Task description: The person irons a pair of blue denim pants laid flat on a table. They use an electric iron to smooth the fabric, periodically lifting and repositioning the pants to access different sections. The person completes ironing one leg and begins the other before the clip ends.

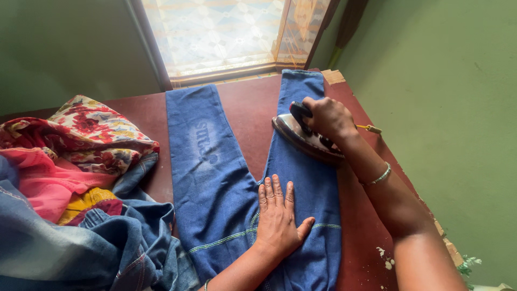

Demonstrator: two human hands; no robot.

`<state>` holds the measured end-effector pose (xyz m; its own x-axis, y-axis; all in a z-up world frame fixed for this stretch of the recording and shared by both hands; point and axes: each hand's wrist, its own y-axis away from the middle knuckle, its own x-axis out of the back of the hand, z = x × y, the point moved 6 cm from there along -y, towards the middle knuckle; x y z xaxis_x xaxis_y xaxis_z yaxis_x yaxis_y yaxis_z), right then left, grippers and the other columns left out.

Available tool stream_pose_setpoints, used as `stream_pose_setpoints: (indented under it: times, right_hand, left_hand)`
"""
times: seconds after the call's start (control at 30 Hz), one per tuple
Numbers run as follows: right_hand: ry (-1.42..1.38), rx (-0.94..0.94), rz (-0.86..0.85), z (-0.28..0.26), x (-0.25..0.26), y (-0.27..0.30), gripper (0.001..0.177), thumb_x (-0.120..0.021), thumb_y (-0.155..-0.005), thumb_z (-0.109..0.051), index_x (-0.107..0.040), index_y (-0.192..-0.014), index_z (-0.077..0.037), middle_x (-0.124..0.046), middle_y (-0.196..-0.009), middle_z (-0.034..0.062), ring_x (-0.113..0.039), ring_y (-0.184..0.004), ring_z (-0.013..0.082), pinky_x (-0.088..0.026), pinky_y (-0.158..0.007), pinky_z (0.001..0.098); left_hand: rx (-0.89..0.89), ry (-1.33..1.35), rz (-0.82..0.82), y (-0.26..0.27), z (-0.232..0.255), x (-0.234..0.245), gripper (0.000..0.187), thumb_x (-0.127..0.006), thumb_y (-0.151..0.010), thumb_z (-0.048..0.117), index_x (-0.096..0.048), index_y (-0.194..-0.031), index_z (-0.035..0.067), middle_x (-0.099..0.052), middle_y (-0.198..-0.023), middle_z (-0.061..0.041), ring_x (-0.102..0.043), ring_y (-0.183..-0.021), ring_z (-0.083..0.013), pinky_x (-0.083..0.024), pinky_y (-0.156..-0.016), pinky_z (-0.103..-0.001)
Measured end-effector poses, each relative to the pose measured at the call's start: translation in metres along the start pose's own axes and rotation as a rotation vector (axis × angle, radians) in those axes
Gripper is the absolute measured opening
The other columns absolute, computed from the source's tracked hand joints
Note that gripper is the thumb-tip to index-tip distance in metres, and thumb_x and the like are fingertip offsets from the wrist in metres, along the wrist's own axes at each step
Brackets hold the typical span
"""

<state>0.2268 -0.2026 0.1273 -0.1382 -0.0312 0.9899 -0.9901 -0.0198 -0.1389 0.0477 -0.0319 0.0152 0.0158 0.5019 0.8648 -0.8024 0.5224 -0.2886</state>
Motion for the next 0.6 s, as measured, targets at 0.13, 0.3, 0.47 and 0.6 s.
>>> stream_pose_setpoints:
  times: [0.13, 0.3, 0.47, 0.6]
  right_hand:
    - [-0.006, -0.010, -0.023, 0.008, -0.007, -0.019, 0.030, -0.075, -0.089, -0.029, -0.069, -0.116, -0.018, -0.075, -0.087, 0.0190, -0.076, -0.083, 0.0373, -0.061, -0.074, 0.0499]
    - [-0.006, -0.040, 0.019, 0.020, -0.010, -0.042, 0.033, -0.079, -0.085, -0.030, -0.072, -0.115, -0.020, -0.074, -0.092, 0.0188, -0.073, -0.088, 0.0393, -0.059, -0.076, 0.0513]
    - [0.016, -0.025, 0.063, 0.028, -0.016, -0.070, 0.033, -0.080, -0.086, -0.029, -0.073, -0.117, -0.019, -0.075, -0.094, 0.0182, -0.074, -0.087, 0.0368, -0.060, -0.078, 0.0493]
    - [0.013, -0.041, 0.102, 0.036, -0.020, -0.091, 0.037, -0.082, -0.082, -0.026, -0.074, -0.118, -0.021, -0.076, -0.097, 0.0160, -0.074, -0.087, 0.0349, -0.060, -0.077, 0.0478]
  left_hand:
    - [0.012, 0.001, -0.020, 0.000, 0.000, 0.000, 0.099, -0.052, -0.090, 0.062, -0.029, -0.150, -0.012, -0.014, -0.155, -0.046, -0.004, -0.148, -0.0588, 0.003, -0.119, -0.062]
    - [0.002, -0.007, -0.007, -0.001, 0.001, 0.002, 0.099, -0.052, -0.090, 0.062, -0.030, -0.150, -0.012, -0.015, -0.155, -0.046, -0.005, -0.148, -0.0587, 0.002, -0.119, -0.062]
    - [0.000, -0.019, -0.007, 0.000, 0.001, 0.004, 0.098, -0.052, -0.090, 0.063, -0.030, -0.150, -0.012, -0.015, -0.155, -0.047, -0.006, -0.148, -0.0591, 0.001, -0.119, -0.062]
    - [0.000, 0.001, -0.013, 0.000, 0.001, 0.006, 0.098, -0.053, -0.091, 0.062, -0.030, -0.150, -0.012, -0.016, -0.155, -0.047, -0.006, -0.148, -0.0591, 0.001, -0.119, -0.062]
